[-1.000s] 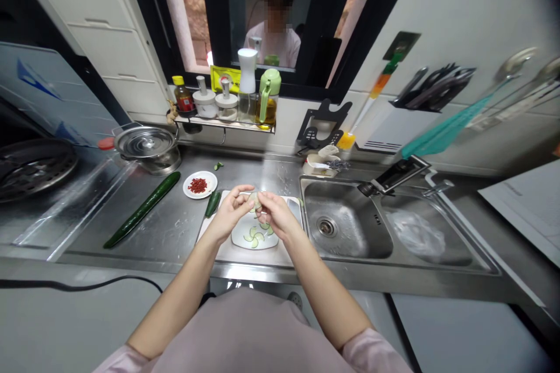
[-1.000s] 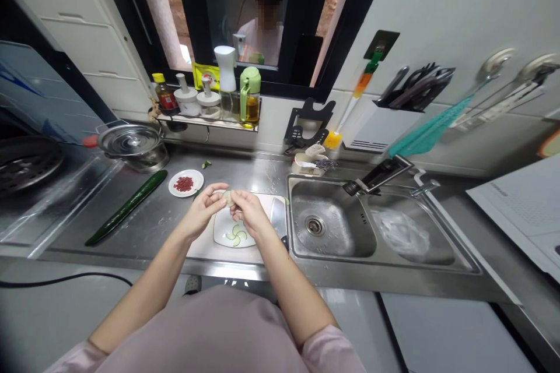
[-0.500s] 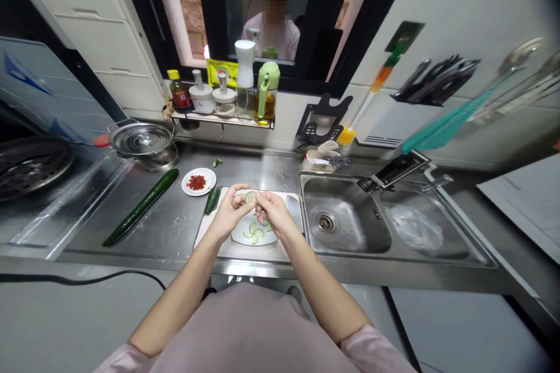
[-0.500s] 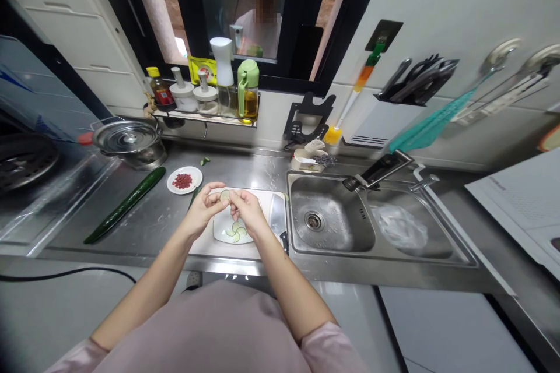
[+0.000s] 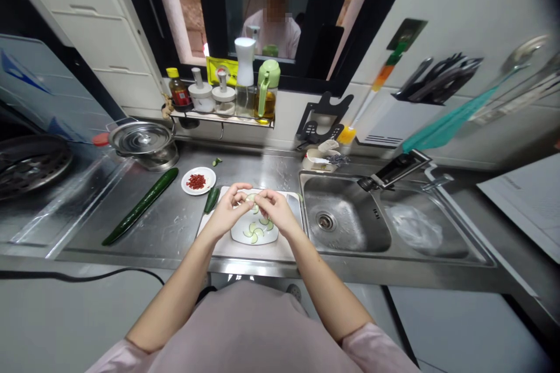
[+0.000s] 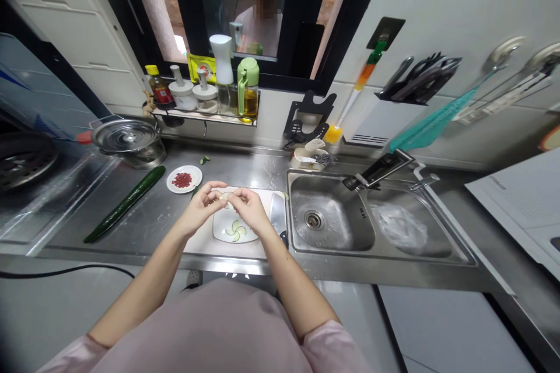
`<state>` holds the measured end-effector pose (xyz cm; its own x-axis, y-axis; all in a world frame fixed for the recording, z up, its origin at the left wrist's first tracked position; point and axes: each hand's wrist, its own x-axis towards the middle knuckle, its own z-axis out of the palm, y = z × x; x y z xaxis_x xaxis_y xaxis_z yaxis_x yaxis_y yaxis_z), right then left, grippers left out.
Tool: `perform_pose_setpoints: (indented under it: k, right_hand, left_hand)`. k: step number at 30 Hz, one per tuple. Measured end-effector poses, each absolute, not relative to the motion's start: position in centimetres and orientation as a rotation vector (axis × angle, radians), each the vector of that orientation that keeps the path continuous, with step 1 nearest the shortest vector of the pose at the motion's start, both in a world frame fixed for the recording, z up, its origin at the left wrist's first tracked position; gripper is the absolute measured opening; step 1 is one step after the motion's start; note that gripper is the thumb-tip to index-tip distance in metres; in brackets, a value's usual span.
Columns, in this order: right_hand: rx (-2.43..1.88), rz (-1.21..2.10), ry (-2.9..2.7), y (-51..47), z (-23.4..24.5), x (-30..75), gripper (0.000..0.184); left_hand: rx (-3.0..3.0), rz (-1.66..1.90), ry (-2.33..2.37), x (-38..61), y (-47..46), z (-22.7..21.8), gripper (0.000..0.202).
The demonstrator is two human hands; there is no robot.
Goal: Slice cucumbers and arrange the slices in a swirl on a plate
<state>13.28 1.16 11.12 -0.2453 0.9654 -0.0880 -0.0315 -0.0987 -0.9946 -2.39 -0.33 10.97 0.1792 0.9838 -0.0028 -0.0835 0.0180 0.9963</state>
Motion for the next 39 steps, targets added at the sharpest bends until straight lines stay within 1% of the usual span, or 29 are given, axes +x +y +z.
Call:
perform_pose_setpoints:
  k: [5,9,12,15,19,23,30,39]
  right_hand:
    - [-1.122,1.391,-1.450,1.2,11.5,13.6,0.025]
    - [-1.085,1.456,-1.451,1.1,11.6,13.7,0.022]
    - [-1.096,1.481,-1.412,0.9,11.6,13.6,0.020]
    - [-1.109,1.496,-1.389,0.8,11.7,13.6,0.021]
    - [-1.133,1.531,-1.375,0.8,11.7,13.5,0.022]
    - [-1.141,1.646,-1.285,0.8,11.5,13.4,0.021]
    - [-1.007,1.994,-1.016,1.2,11.0,13.4,0.023]
    - [-0.992,2.116,-0.955,1.0,11.8,13.5,0.023]
  left_hand:
    - [1.307,1.025,1.027,-2.9,-0.2,11.2,0.041]
    - [1.323,0.989,0.994,-3.0,-0.2,11.5,0.043]
    - [1.340,0.996,0.999,-2.9,-0.3,11.5,0.041]
    - [1.370,1.010,1.000,-2.8,-0.4,11.6,0.038]
    - [1.409,0.996,0.985,-2.9,-0.5,11.8,0.040]
    - [1.416,0.986,0.954,-3.1,-0.4,11.8,0.042]
    - [1.427,0.972,0.913,-3.2,-0.5,12.0,0.042]
    - [1.468,0.946,0.901,-3.5,-0.4,11.7,0.043]
